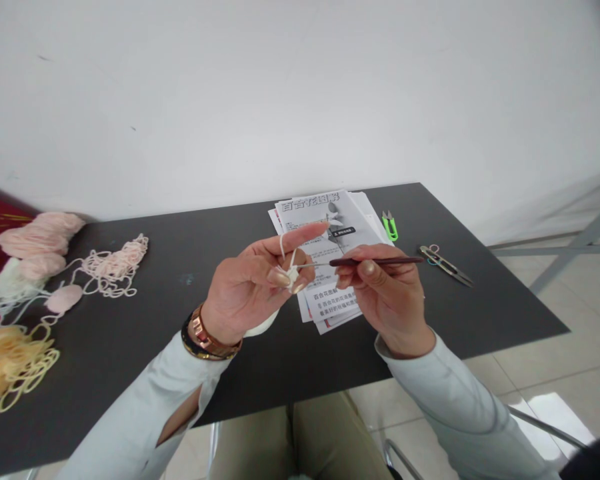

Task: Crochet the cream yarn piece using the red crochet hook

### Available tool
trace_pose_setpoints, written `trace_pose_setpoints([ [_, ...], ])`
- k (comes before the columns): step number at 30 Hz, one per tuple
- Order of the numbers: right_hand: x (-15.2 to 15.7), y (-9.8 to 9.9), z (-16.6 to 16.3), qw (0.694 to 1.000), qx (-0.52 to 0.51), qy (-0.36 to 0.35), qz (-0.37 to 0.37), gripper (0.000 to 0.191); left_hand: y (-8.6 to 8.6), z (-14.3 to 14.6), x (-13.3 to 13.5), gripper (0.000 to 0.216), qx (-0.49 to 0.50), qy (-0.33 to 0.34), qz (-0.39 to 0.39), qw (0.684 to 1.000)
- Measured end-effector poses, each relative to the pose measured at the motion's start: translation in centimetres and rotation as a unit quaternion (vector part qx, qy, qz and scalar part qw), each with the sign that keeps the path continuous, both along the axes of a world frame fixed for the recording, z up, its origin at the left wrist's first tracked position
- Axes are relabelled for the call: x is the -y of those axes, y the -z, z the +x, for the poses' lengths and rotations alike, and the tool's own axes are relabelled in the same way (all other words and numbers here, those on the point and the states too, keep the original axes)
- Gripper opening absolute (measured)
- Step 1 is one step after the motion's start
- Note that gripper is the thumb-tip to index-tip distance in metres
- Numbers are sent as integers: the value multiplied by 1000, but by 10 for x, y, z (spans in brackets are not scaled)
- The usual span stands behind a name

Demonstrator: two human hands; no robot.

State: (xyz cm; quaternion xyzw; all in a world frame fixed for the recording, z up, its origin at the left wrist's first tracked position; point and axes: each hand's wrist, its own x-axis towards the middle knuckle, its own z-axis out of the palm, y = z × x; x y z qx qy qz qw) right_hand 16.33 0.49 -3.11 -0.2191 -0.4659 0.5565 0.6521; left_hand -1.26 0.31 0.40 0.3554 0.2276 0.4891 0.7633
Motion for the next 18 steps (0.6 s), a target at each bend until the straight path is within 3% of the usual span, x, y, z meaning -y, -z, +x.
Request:
trace_pose_setpoints([
  [11, -4, -2, 5, 999, 12, -47, 23, 6, -4, 2, 1, 52, 20, 38, -27, 999],
  [18, -1, -4, 5, 998, -10, -54, -39, 7, -7, 0, 3, 55, 23, 52, -52, 997],
])
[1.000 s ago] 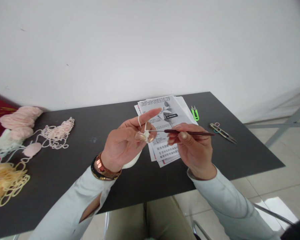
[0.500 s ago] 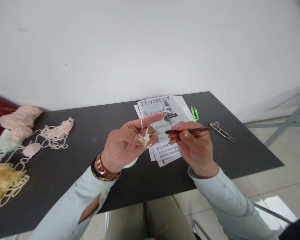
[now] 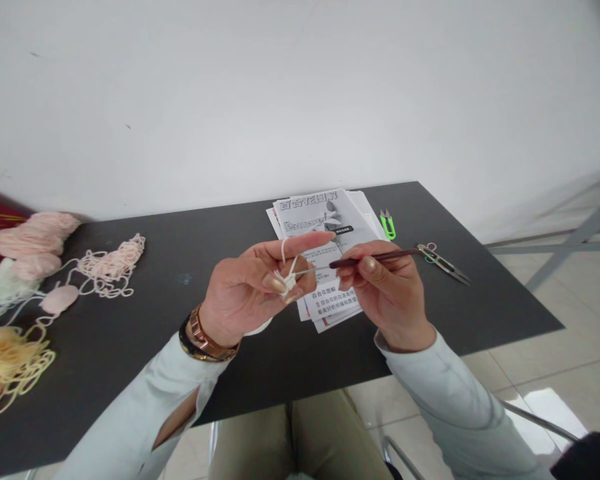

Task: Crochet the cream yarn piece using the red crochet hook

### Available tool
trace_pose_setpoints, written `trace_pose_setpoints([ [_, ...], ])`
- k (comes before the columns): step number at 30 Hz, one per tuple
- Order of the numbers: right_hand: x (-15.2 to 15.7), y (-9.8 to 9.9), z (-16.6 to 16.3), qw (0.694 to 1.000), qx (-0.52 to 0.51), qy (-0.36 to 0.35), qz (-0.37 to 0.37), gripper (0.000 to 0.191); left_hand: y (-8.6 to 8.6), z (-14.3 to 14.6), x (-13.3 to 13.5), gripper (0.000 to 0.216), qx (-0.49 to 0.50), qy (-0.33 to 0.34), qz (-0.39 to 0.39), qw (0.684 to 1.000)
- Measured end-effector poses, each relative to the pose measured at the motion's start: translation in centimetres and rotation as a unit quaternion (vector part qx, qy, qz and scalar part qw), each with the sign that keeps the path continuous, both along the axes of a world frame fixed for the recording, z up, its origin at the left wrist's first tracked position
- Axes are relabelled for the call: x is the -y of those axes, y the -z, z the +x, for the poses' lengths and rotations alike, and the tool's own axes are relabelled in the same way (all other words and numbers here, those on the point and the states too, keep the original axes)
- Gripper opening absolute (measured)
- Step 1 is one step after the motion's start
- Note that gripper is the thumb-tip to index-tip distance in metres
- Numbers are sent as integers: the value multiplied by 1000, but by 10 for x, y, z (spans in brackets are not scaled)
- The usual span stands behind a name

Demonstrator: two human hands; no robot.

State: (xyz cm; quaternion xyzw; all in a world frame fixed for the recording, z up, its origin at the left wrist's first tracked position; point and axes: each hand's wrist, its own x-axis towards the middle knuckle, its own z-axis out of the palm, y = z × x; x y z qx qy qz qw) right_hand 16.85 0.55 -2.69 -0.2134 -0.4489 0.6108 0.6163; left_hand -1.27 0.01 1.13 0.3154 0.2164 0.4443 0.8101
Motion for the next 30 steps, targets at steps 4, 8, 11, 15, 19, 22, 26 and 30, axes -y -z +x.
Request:
trace_pose_setpoints([
  [4, 1, 0, -1, 1000, -7, -5, -9, 8, 1, -1, 0, 55, 18, 9, 1, 1000],
  [8, -1, 1, -1, 1000, 3, 12, 19, 7, 3, -1, -1, 55, 24, 21, -2, 999],
  [11, -2, 1, 1, 999, 16, 3, 28, 6, 4, -2, -1, 55, 29, 22, -4, 999],
  [15, -2, 1, 2, 999, 15, -9, 38, 6, 4, -1, 0, 55, 24, 19, -14, 999],
  [19, -2, -1, 4, 999, 11, -19, 46, 5, 4, -1, 1, 55, 26, 26, -16, 999],
  [22, -2, -2, 4, 999, 10, -23, 43, 5, 4, -1, 0, 55, 25, 35, -18, 999],
  [26, -2, -1, 3, 1000, 5, -16, 26, 6, 3, 0, 0, 55, 13, 33, -19, 999],
  [30, -1, 0, 1, 1000, -5, -17, 0, 7, 2, 0, 1, 54, 6, 18, -9, 1000],
])
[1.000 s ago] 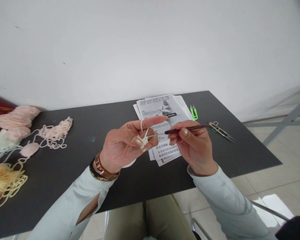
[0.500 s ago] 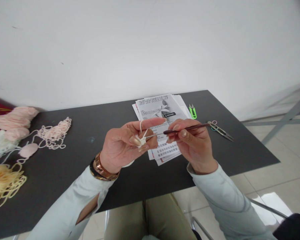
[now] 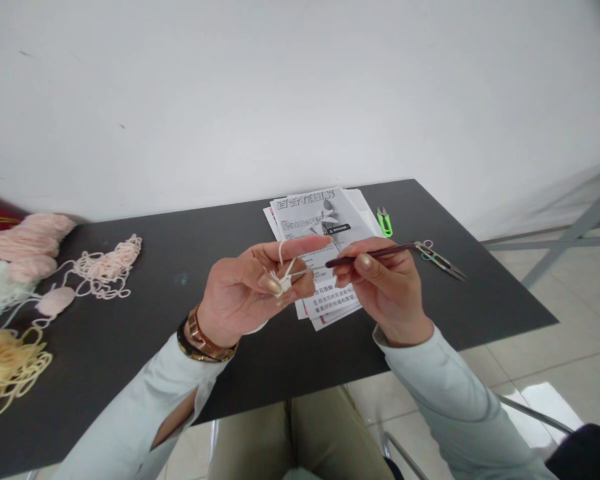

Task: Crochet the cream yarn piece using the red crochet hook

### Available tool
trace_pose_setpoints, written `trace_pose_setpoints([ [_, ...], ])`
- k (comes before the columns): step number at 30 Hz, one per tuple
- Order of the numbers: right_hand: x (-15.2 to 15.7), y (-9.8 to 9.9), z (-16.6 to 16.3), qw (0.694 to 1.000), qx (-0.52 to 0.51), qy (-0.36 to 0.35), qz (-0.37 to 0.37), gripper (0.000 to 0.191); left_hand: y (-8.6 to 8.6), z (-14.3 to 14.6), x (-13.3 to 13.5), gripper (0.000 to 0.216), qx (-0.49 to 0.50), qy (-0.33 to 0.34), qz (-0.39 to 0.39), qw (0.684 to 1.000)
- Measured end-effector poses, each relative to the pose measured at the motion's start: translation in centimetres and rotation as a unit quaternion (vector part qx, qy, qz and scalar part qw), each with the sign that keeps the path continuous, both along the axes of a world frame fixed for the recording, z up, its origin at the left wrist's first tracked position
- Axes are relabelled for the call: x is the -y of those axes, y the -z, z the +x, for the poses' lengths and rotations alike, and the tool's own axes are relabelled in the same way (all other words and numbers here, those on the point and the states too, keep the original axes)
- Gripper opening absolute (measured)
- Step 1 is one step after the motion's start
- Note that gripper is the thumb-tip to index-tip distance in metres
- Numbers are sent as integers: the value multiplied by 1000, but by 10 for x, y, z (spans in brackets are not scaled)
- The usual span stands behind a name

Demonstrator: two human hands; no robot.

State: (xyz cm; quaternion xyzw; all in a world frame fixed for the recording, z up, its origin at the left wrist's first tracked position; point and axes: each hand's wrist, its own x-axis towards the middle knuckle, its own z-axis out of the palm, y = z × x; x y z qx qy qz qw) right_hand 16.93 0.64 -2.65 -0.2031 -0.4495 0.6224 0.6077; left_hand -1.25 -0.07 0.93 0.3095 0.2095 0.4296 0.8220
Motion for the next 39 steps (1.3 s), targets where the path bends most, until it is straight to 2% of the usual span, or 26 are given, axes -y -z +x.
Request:
trace_pose_setpoints([
  [26, -2, -4, 7, 997, 47, 11, 67, 4, 4, -3, -2, 53, 21, 70, -16, 997],
  [39, -2, -4, 7, 997, 55, 22, 51, 10, 2, -3, -1, 49, 1, 74, -21, 997],
])
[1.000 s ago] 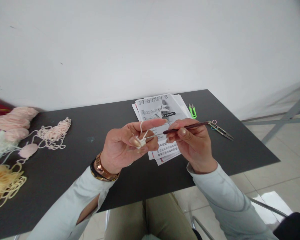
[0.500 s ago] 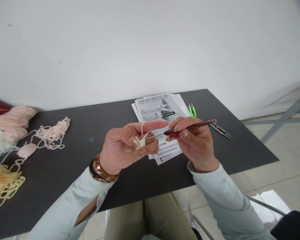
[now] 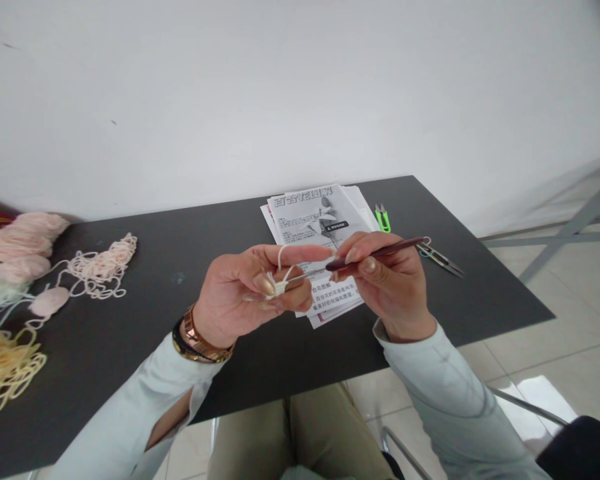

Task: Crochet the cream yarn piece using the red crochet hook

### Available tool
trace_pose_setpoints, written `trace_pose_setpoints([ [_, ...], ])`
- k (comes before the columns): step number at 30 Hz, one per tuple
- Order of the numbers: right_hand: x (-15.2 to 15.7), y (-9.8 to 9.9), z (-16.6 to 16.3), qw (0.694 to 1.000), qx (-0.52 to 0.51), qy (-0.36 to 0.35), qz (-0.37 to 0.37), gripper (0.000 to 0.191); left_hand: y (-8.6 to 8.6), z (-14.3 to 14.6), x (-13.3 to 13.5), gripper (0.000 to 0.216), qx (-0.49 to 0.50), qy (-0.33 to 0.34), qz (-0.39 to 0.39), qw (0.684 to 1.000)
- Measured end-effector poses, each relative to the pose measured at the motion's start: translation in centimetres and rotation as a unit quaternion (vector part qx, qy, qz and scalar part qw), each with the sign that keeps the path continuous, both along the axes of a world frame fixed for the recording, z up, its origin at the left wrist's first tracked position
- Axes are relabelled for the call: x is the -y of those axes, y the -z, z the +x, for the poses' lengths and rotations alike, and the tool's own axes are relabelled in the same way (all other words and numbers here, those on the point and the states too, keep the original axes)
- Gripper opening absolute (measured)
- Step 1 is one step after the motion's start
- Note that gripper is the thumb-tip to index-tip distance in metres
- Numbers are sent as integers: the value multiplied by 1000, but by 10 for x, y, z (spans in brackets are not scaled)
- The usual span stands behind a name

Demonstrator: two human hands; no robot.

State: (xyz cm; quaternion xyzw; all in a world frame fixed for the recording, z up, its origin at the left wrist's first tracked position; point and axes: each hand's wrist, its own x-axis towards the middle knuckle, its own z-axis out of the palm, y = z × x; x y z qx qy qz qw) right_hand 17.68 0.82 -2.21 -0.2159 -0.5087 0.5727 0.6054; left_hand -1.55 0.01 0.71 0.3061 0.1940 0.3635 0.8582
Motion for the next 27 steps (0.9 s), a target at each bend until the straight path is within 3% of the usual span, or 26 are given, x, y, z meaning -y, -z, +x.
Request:
trace_pose_setpoints([
  [8, 0, -1, -2, 998, -25, 4, -53, 16, 0, -2, 1, 47, -14, -11, 34, 999],
  [18, -7, 4, -12, 968, -89, -71, -225, 20, 9, 4, -1, 37, -80, -119, 84, 986],
  [27, -4, 7, -23, 971, -90, -47, -216, 19, 15, 12, -3, 37, -59, -126, 79, 987],
])
